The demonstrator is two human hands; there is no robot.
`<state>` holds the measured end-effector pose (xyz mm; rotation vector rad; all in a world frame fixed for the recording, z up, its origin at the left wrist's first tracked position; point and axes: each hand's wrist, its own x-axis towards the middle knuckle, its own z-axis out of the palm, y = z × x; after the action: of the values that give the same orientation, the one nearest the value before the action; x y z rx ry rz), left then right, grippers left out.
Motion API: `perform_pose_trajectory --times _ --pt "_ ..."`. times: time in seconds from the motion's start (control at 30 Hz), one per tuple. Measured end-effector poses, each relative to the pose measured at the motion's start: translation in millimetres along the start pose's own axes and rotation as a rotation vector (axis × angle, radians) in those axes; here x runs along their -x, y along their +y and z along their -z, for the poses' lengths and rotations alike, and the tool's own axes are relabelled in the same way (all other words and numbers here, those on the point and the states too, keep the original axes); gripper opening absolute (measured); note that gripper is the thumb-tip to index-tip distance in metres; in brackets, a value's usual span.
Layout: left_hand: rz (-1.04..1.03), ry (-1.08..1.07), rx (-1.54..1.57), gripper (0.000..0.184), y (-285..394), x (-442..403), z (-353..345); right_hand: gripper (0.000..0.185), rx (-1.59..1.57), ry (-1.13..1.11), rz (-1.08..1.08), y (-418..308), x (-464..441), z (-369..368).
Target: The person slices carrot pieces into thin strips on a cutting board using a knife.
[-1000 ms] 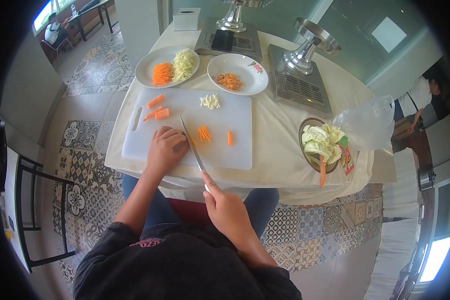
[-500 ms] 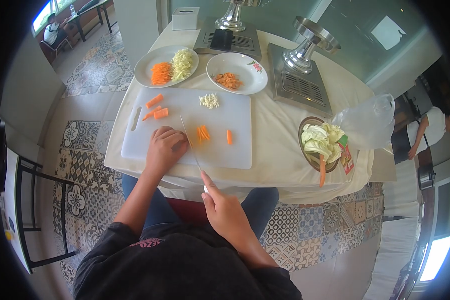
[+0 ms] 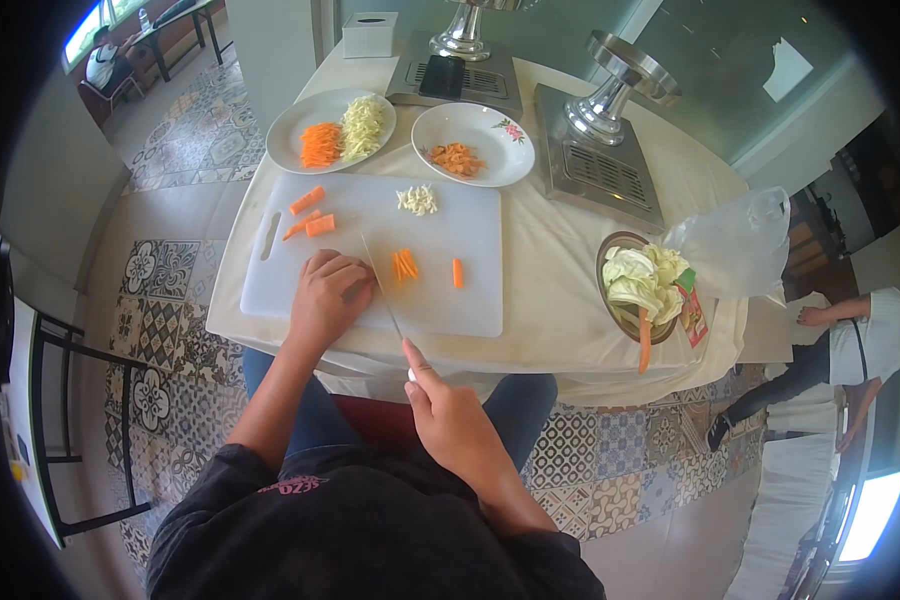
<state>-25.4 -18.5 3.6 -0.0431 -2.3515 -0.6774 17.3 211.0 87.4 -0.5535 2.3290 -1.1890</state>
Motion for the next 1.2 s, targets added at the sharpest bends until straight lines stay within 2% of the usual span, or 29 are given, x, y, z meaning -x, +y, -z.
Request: perform_pose_trajectory --times 0.3,0.7,0.8,1.1,1.2 --pt "0.016 -0.031 0.017 0.015 -1.2 -0.2 1.8 0.049 0.071 0.075 0.136 4.4 15.5 -5.7" --pt "-0.004 -0.042 -0.008 0.015 -2.3 0.0 2.4 0.047 0.156 0.089 0.099 -0.7 -17.8 -17.8" --pt "-0.016 -0.019 0.007 0.015 -3.1 1.2 0.4 0.047 0.124 0.118 0.155 7.0 -21.4 -20.2" --pt "0.008 -0.03 0.015 0.014 -1.5 2.8 1.3 0.051 0.207 0.045 0.095 5.5 9.2 -13.1" --pt "0.019 -0.035 0.02 0.014 -1.4 1.8 2.3 0.051 0.169 0.07 0.146 10.5 21.7 -9.8"
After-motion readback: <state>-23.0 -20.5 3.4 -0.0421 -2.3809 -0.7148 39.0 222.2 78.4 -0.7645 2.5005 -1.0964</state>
